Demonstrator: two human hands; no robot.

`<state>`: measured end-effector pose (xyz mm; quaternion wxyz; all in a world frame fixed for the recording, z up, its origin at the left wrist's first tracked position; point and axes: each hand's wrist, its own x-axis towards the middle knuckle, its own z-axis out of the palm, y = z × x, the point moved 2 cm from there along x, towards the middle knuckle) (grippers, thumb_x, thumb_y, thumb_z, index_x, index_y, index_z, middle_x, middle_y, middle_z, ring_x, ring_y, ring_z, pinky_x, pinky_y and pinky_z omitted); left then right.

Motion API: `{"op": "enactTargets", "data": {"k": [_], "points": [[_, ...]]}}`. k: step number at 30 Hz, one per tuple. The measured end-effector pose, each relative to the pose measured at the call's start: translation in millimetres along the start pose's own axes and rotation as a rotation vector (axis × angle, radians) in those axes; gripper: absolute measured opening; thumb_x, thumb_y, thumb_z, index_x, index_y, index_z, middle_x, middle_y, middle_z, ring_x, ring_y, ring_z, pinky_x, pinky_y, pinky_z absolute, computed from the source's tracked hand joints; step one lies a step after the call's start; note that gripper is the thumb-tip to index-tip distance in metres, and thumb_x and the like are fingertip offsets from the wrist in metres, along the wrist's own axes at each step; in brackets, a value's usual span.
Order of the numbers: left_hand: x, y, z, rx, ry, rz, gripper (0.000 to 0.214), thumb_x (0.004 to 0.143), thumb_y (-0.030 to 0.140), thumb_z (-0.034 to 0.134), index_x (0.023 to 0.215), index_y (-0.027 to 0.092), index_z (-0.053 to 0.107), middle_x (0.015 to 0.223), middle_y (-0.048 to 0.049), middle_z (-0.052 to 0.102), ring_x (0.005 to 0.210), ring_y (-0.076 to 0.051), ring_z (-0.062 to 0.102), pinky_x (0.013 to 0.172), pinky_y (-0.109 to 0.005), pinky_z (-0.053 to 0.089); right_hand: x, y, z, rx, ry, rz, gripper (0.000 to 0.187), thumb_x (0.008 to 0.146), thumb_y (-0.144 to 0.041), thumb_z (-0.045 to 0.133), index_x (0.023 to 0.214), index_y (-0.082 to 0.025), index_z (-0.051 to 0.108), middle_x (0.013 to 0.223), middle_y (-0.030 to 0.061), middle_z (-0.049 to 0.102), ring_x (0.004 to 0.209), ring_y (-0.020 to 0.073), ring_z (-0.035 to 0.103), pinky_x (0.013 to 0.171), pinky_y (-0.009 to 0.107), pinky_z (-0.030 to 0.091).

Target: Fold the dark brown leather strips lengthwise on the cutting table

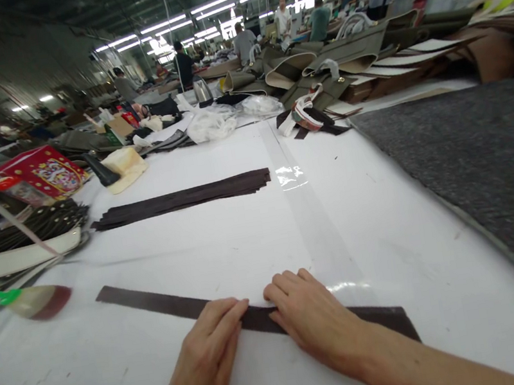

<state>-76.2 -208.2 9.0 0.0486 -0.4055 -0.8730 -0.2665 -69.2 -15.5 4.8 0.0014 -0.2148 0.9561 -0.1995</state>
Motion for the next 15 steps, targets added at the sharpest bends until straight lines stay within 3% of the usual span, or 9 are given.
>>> {"op": "enactTargets", "data": {"k": [5, 15], "points": [[2, -12, 3.7, 0.044, -0.175, 0.017, 0.041, 0.089, 0.002, 0.041, 0.126, 0.015, 0.049, 0.105, -0.0080, 0.059, 0.096, -0.022, 0.052, 0.088, -0.041, 0.050, -3, 4, 5, 0.001, 0.021, -0.081, 0.013, 0.085, -0.005, 0.057, 0.089, -0.017, 0.056, 0.086, 0.0030, 0.057, 0.080, 0.0209, 0.050, 0.072, 0.034, 0.036], [-1, -12, 6.5, 0.093, -0.229, 0.040, 0.052, 0.086, -0.002, 0.038, 0.135, 0.013, 0.042, 0.105, -0.0088, 0.058, 0.095, -0.023, 0.048, 0.088, -0.041, 0.050, -22, 9, 3, -0.124, 0.038, -0.290, 0.016, 0.091, -0.003, 0.045, 0.091, -0.015, 0.056, 0.083, 0.0035, 0.051, 0.075, 0.0188, 0.044, 0.072, 0.033, 0.035]]}}
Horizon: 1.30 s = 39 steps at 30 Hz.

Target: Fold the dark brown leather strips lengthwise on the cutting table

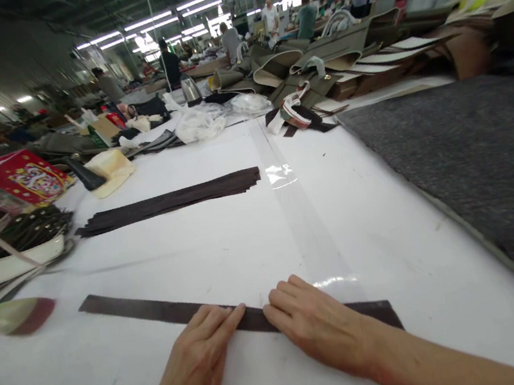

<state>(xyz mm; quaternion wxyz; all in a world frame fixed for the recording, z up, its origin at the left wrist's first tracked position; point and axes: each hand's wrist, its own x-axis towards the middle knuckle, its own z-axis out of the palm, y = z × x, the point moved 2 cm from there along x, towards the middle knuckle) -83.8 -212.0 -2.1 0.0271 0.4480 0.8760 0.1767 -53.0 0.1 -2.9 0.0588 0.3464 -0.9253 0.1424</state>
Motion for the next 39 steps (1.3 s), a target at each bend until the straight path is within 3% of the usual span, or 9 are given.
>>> {"op": "enactTargets", "data": {"k": [7, 20, 30, 39], "points": [[1, 0, 1.2, 0.040, -0.019, 0.013, 0.056, 0.086, -0.001, 0.038, 0.139, 0.017, 0.038, 0.104, -0.0079, 0.057, 0.094, -0.023, 0.048, 0.086, -0.040, 0.050, 1, -1, -4, -0.093, 0.073, -0.056, 0.015, 0.090, -0.005, 0.045, 0.094, -0.012, 0.058, 0.080, 0.0037, 0.051, 0.073, 0.0186, 0.045, 0.070, 0.033, 0.036], [4, 6, 2.9, 0.231, -0.042, 0.054, 0.067, 0.080, -0.004, 0.037, 0.143, 0.019, 0.031, 0.096, -0.0052, 0.055, 0.087, -0.021, 0.049, 0.082, -0.038, 0.049, -8, -3, -8, -0.165, -0.007, -0.091, 0.024, 0.091, -0.004, 0.040, 0.109, -0.008, 0.057, 0.083, 0.0065, 0.052, 0.076, 0.0197, 0.045, 0.071, 0.035, 0.038], [9, 15, 5.5, 0.413, -0.093, 0.079, 0.085, 0.075, -0.006, 0.041, 0.148, 0.030, 0.019, 0.096, -0.0043, 0.052, 0.087, -0.023, 0.048, 0.078, -0.041, 0.050, -33, 3, -20, -0.174, -0.037, -0.049, 0.025, 0.095, -0.007, 0.035, 0.109, -0.007, 0.056, 0.085, 0.0076, 0.052, 0.075, 0.0190, 0.044, 0.071, 0.034, 0.037], [12, 18, 5.6, 0.465, -0.110, 0.106, 0.091, 0.070, -0.011, 0.039, 0.148, 0.032, 0.019, 0.095, -0.0038, 0.053, 0.086, -0.023, 0.049, 0.076, -0.040, 0.051, -56, 9, -28, -0.160, -0.031, -0.020, 0.024, 0.095, -0.008, 0.035, 0.106, -0.009, 0.057, 0.086, 0.0074, 0.052, 0.076, 0.0185, 0.044, 0.075, 0.035, 0.037]]}}
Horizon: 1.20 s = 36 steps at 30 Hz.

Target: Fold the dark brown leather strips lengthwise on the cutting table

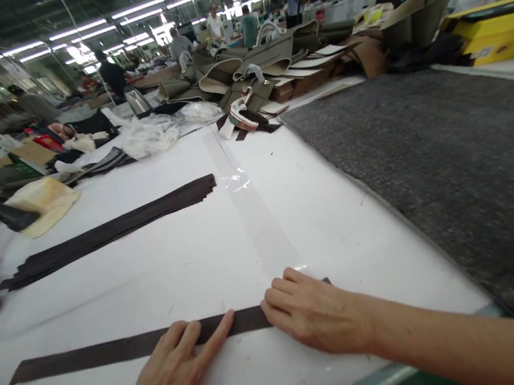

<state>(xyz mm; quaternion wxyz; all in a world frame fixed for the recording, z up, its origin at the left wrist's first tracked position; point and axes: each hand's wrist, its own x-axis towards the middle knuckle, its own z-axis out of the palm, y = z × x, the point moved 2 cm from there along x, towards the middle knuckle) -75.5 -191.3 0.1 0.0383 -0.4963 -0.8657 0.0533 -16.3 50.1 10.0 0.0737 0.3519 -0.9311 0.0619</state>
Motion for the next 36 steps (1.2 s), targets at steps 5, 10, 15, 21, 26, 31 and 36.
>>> {"op": "enactTargets", "data": {"k": [5, 10, 15, 21, 26, 31, 36], "points": [[2, -3, -3.2, -0.015, 0.055, 0.018, 0.086, 0.071, -0.011, 0.036, 0.145, 0.032, 0.029, 0.096, -0.0054, 0.053, 0.085, -0.023, 0.050, 0.074, -0.039, 0.050, -7, 6, 2, 0.070, -0.008, 0.095, 0.019, 0.095, -0.010, 0.039, 0.099, -0.013, 0.058, 0.086, 0.0058, 0.051, 0.078, 0.0182, 0.043, 0.074, 0.033, 0.035], [21, 16, -10.8, -0.205, 0.233, 0.063, 0.064, 0.081, -0.005, 0.034, 0.138, 0.022, 0.039, 0.107, -0.0099, 0.053, 0.091, -0.022, 0.052, 0.078, -0.039, 0.051, -6, 7, 1, 0.029, 0.008, 0.079, 0.021, 0.095, -0.009, 0.038, 0.084, -0.015, 0.055, 0.082, 0.0046, 0.050, 0.075, 0.0172, 0.041, 0.072, 0.033, 0.033], [41, 41, -4.9, -0.434, 0.253, 0.136, 0.060, 0.077, -0.006, 0.033, 0.134, 0.014, 0.040, 0.106, -0.0099, 0.057, 0.094, -0.022, 0.053, 0.084, -0.037, 0.051, -4, 4, -3, -0.045, 0.032, 0.059, 0.022, 0.096, -0.012, 0.037, 0.082, -0.015, 0.054, 0.080, 0.0039, 0.049, 0.074, 0.0175, 0.041, 0.070, 0.033, 0.032], [41, 40, 0.3, -0.406, 0.209, 0.177, 0.069, 0.074, -0.007, 0.033, 0.139, 0.016, 0.034, 0.101, -0.0072, 0.058, 0.088, -0.021, 0.052, 0.083, -0.038, 0.051, -13, 7, -5, -0.034, -0.023, 0.066, 0.019, 0.096, -0.012, 0.039, 0.083, -0.015, 0.052, 0.083, 0.0038, 0.049, 0.076, 0.0174, 0.042, 0.071, 0.032, 0.033], [45, 43, -0.6, -0.344, 0.185, 0.165, 0.072, 0.073, -0.006, 0.035, 0.140, 0.018, 0.033, 0.095, -0.0054, 0.055, 0.085, -0.021, 0.050, 0.080, -0.037, 0.051, -25, 11, -11, -0.023, -0.041, 0.062, 0.021, 0.097, -0.012, 0.038, 0.083, -0.015, 0.053, 0.083, 0.0035, 0.050, 0.076, 0.0166, 0.041, 0.071, 0.032, 0.033], [49, 50, -2.5, -0.216, 0.138, 0.160, 0.075, 0.069, -0.007, 0.036, 0.140, 0.018, 0.035, 0.093, -0.0057, 0.052, 0.084, -0.021, 0.047, 0.076, -0.037, 0.050, -35, 15, -14, -0.038, -0.040, 0.054, 0.023, 0.097, -0.011, 0.035, 0.088, -0.014, 0.055, 0.083, 0.0039, 0.050, 0.077, 0.0172, 0.042, 0.072, 0.033, 0.033], [54, 55, -5.6, -0.137, 0.073, 0.168, 0.076, 0.071, -0.007, 0.037, 0.143, 0.019, 0.032, 0.094, -0.0063, 0.051, 0.083, -0.023, 0.046, 0.075, -0.040, 0.049, -45, 16, -16, -0.048, -0.038, 0.056, 0.024, 0.097, -0.011, 0.033, 0.093, -0.012, 0.057, 0.084, 0.0045, 0.049, 0.077, 0.0176, 0.041, 0.073, 0.033, 0.033]]}}
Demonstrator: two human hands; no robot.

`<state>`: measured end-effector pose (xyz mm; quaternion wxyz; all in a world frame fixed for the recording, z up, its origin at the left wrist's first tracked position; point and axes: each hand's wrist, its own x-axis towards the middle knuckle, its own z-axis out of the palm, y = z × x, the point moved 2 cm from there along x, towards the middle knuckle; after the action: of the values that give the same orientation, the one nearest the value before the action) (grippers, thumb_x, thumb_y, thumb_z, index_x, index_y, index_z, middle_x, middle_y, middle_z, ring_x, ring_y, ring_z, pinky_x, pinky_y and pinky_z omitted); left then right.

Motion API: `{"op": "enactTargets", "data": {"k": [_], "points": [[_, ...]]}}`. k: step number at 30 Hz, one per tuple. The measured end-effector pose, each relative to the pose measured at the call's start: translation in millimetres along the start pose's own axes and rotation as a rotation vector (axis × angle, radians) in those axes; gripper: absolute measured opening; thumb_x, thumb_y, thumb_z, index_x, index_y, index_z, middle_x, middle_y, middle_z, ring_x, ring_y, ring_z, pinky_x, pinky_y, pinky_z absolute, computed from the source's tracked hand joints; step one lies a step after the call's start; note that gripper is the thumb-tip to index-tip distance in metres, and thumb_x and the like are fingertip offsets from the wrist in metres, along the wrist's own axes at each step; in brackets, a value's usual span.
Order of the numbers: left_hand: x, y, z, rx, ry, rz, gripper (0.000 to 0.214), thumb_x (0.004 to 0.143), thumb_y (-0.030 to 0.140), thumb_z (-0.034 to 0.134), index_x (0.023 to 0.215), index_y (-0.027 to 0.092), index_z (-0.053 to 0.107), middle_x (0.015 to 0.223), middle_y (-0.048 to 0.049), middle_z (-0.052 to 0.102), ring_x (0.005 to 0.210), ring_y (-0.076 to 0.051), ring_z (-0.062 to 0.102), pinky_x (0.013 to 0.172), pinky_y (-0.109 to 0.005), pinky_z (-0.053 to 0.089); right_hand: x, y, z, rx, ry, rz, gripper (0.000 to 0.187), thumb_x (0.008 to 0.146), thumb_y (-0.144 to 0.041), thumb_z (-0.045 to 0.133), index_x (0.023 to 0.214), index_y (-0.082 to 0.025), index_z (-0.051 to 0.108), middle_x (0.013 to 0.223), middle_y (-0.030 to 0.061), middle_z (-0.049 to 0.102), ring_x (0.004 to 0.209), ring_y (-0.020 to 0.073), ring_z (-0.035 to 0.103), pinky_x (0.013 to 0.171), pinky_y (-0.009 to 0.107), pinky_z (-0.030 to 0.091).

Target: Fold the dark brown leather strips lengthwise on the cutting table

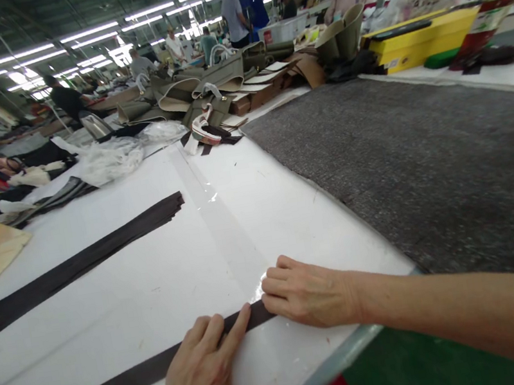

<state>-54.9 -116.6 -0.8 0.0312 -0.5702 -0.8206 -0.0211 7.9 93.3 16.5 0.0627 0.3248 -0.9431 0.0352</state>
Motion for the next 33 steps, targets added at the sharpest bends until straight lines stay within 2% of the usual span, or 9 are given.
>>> {"op": "enactTargets", "data": {"k": [12, 18, 23, 33], "points": [[7, 10, -1.7, 0.123, 0.009, 0.011, 0.077, 0.072, -0.003, 0.043, 0.144, 0.021, 0.030, 0.091, -0.0049, 0.051, 0.079, -0.022, 0.045, 0.070, -0.037, 0.043, -16, 0, -1, -0.013, 0.008, 0.055, 0.025, 0.097, -0.010, 0.032, 0.095, -0.011, 0.057, 0.086, 0.0057, 0.050, 0.077, 0.0177, 0.041, 0.077, 0.035, 0.034], [11, 15, -6.1, 0.160, -0.034, -0.029, 0.078, 0.073, -0.001, 0.048, 0.144, 0.027, 0.031, 0.091, -0.0033, 0.051, 0.077, -0.021, 0.046, 0.071, -0.037, 0.042, -22, 1, -3, -0.013, 0.042, 0.066, 0.027, 0.097, -0.010, 0.031, 0.096, -0.010, 0.059, 0.084, 0.0066, 0.051, 0.077, 0.0183, 0.043, 0.077, 0.035, 0.034], [14, 18, -5.8, 0.200, -0.023, -0.022, 0.082, 0.072, 0.000, 0.049, 0.145, 0.030, 0.028, 0.090, -0.0036, 0.052, 0.076, -0.022, 0.047, 0.069, -0.037, 0.041, -27, 1, -4, -0.015, 0.046, 0.081, 0.028, 0.097, -0.010, 0.031, 0.098, -0.010, 0.059, 0.084, 0.0064, 0.052, 0.078, 0.0184, 0.043, 0.078, 0.036, 0.034], [13, 20, -1.6, 0.226, -0.019, 0.001, 0.083, 0.070, 0.002, 0.048, 0.146, 0.029, 0.025, 0.088, -0.0039, 0.052, 0.074, -0.023, 0.048, 0.067, -0.037, 0.040, -38, 2, -9, -0.033, 0.040, 0.120, 0.030, 0.098, -0.010, 0.029, 0.098, -0.011, 0.060, 0.083, 0.0062, 0.053, 0.079, 0.0178, 0.044, 0.079, 0.037, 0.036]]}}
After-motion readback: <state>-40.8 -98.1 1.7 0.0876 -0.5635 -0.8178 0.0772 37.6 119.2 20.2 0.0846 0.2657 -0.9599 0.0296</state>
